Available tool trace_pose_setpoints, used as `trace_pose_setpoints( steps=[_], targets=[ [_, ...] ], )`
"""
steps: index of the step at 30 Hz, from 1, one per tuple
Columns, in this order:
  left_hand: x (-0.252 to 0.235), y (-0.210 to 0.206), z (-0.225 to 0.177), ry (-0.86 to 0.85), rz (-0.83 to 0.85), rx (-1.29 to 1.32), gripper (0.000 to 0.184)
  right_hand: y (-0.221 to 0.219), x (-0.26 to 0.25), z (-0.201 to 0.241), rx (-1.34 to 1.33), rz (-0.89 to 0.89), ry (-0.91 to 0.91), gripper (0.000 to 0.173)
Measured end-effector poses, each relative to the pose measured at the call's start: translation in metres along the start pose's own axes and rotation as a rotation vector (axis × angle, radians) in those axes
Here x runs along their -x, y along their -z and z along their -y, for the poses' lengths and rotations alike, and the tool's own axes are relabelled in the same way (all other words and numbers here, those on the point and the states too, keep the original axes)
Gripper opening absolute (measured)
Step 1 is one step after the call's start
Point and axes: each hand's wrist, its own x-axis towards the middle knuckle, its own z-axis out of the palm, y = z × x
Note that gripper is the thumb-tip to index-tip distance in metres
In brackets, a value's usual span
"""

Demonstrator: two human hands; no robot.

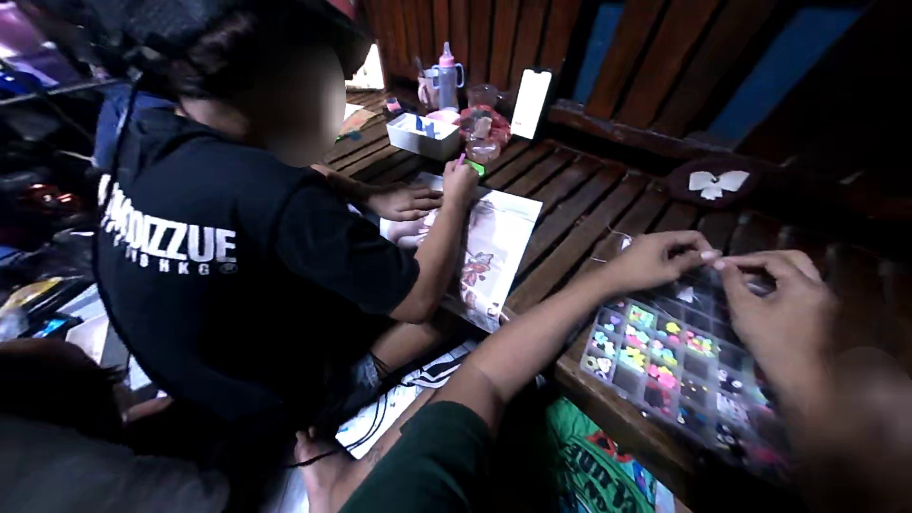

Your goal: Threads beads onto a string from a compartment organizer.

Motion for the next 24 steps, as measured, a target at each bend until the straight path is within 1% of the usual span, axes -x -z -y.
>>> trace_pose_setpoints(
  steps=[3, 5, 8, 11, 16, 18, 21, 23, 24],
  targets=[
    [-0.001, -0.001, 0.002, -0.095, -0.025, -0.022, 0.022, 0.000, -0.003, -0.007, 0.002, 0.012, 0.050, 0.033],
    [0.001, -0.003, 0.000, -0.103, -0.030, -0.010, 0.023, -0.001, -0.003, -0.015, -0.004, 0.017, 0.064, 0.035],
    [0.009, -0.004, -0.005, -0.126, -0.070, -0.032, 0.023, -0.001, -0.005, -0.011, -0.025, 0.045, 0.074, 0.034],
    [0.018, 0.002, -0.007, -0.166, -0.073, -0.145, 0.023, -0.004, -0.003, -0.010, -0.038, 0.069, 0.119, 0.032],
    [0.020, 0.001, -0.003, -0.221, -0.100, -0.379, 0.021, 0.000, -0.003, -0.003, 0.008, 0.120, 0.205, 0.030],
    [0.018, 0.000, -0.002, -0.233, -0.108, -0.426, 0.021, 0.002, -0.004, -0.003, 0.019, 0.121, 0.200, 0.029],
    [0.011, -0.003, -0.002, -0.244, -0.116, -0.416, 0.021, 0.003, -0.003, -0.008, 0.013, 0.082, 0.191, 0.029],
    [0.000, -0.005, -0.002, -0.238, -0.113, -0.426, 0.022, 0.003, -0.003, -0.013, 0.006, 0.065, 0.157, 0.033],
    [-0.007, -0.005, -0.004, -0.229, -0.108, -0.440, 0.023, 0.004, -0.004, -0.017, 0.007, 0.063, 0.138, 0.038]
  ],
)
